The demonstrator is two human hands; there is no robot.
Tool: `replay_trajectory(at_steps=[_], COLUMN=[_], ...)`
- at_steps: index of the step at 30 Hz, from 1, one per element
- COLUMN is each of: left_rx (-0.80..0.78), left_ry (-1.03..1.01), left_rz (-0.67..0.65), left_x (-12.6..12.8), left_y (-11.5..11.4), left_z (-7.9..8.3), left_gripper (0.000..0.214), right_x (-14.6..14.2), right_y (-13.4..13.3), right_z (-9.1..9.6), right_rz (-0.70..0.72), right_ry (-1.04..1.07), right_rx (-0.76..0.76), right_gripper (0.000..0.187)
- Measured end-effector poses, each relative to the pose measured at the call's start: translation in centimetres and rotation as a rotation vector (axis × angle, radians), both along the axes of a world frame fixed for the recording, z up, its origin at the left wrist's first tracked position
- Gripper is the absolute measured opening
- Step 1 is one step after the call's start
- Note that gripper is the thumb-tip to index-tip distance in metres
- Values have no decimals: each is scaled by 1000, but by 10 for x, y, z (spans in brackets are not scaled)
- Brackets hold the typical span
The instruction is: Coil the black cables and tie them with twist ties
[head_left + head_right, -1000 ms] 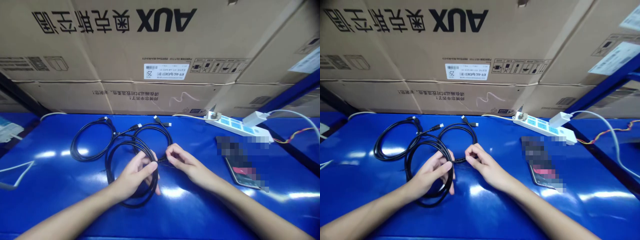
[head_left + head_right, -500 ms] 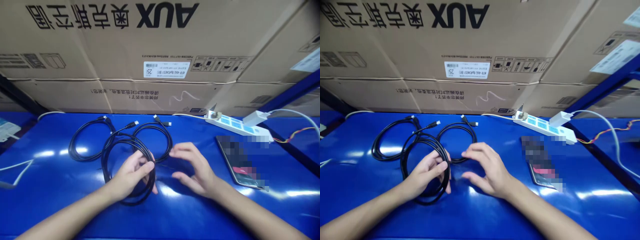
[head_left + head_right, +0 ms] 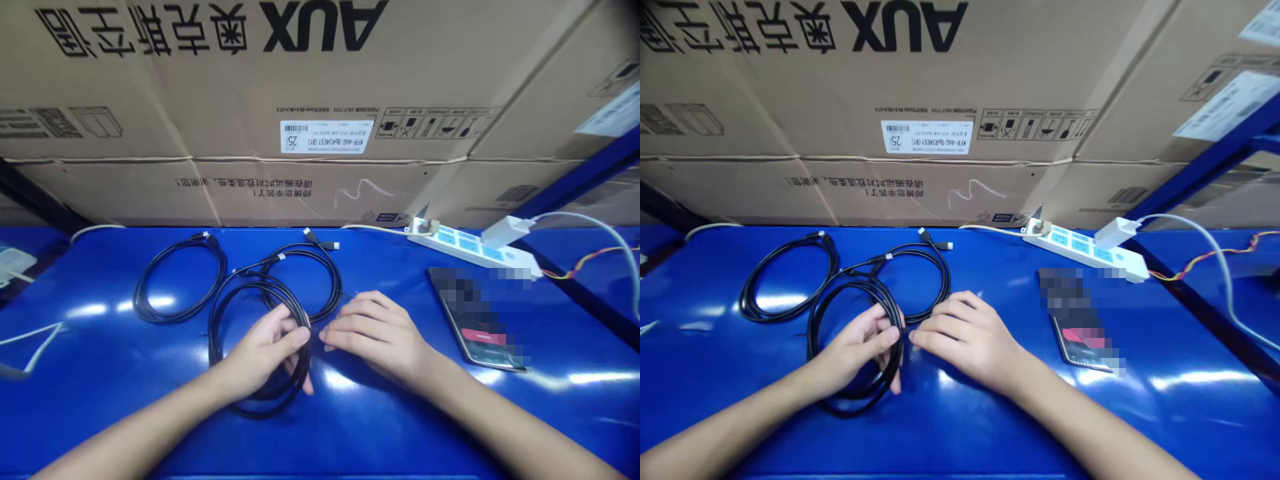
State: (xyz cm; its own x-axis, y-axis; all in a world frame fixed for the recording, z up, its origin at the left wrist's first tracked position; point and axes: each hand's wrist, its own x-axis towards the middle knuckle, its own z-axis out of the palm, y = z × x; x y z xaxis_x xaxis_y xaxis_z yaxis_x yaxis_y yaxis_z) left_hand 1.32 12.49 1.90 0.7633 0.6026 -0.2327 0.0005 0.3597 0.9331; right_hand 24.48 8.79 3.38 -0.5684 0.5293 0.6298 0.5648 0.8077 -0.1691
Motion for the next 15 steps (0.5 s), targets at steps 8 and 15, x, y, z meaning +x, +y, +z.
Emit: replay_trajectory(at_steps=[8, 15], left_rx=[-24, -42], left_ry=[49, -21], left_rz=[-107, -126], left_x=[-2, -3], left_y=[-3, -2], left_z=[5, 6], left_gripper=[37, 36], right_x=[-15, -22], right_y=[-1, 0], right_z=[-12, -14], right_rz=[20, 71], right_ry=[558, 796], right_rx=[-963, -1488], right_gripper=[23, 38])
